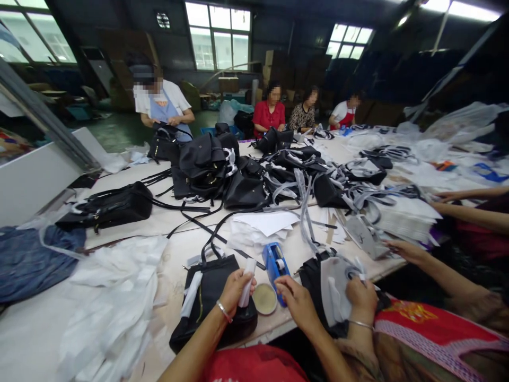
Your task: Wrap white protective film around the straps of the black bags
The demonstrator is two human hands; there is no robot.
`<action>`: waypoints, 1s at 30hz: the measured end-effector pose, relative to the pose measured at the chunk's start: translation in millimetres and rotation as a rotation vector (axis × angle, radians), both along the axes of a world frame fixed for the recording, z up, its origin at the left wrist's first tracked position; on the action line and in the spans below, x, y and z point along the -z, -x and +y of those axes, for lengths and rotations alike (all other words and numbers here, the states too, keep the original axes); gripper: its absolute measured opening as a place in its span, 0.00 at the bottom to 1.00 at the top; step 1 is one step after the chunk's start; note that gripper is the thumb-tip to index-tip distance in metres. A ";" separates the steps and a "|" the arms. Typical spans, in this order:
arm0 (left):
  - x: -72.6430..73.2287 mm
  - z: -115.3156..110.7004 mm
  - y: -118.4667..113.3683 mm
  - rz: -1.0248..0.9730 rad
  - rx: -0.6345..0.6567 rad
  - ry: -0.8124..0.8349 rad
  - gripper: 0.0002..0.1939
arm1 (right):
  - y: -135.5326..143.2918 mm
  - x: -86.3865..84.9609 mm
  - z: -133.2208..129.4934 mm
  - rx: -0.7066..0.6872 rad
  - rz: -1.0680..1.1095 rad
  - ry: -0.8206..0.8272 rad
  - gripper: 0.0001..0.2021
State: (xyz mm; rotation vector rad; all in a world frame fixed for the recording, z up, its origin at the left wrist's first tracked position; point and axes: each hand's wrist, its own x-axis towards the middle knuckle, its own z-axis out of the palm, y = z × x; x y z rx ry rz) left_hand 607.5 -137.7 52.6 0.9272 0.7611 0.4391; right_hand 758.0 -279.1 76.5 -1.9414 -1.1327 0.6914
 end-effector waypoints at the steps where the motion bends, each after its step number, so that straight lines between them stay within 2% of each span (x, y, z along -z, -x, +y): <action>1: 0.0 -0.5 -1.3 0.009 0.001 -0.008 0.17 | 4.7 -8.9 15.5 -0.050 0.057 -0.047 0.13; 3: -0.7 -1.2 -3.7 0.034 0.012 -0.015 0.18 | 10.0 -19.6 43.4 -0.137 0.106 -0.104 0.12; 5: -2.4 -1.9 -5.4 0.051 0.021 -0.017 0.18 | 9.5 -21.1 63.3 -0.207 0.050 -0.142 0.11; 9: -5.5 -2.5 -4.5 0.041 0.019 -0.017 0.18 | -1.8 -12.3 79.1 -0.337 -0.140 -0.163 0.10; 11: -6.1 -2.0 -1.8 0.018 0.031 -0.003 0.18 | -8.0 -8.7 81.2 -0.366 -0.159 -0.133 0.11; 13: -6.1 -0.4 1.5 -0.024 0.063 0.026 0.17 | -11.7 -5.0 83.4 -0.340 -0.105 -0.094 0.15; 15: -6.1 2.1 4.3 -0.080 0.092 0.077 0.16 | -11.4 2.4 86.5 -0.280 0.054 -0.074 0.19; 20: -5.6 8.9 5.2 -0.242 0.128 0.290 0.14 | 6.3 43.3 93.8 -0.088 0.652 -0.105 0.19; 22: -5.0 10.6 3.7 -0.284 0.128 0.374 0.14 | 11.9 59.2 94.4 -0.054 0.787 -0.090 0.19; 24: -4.9 11.3 2.0 -0.290 0.109 0.426 0.14 | 10.6 67.0 93.4 -0.078 0.849 -0.045 0.19; 27: -6.0 9.5 -1.0 -0.247 0.075 0.418 0.14 | -2.0 60.8 90.3 -0.064 0.807 -0.002 0.19; 30: -6.5 5.7 -6.6 -0.156 0.101 0.276 0.15 | -12.0 41.4 89.1 -0.078 0.725 -0.011 0.19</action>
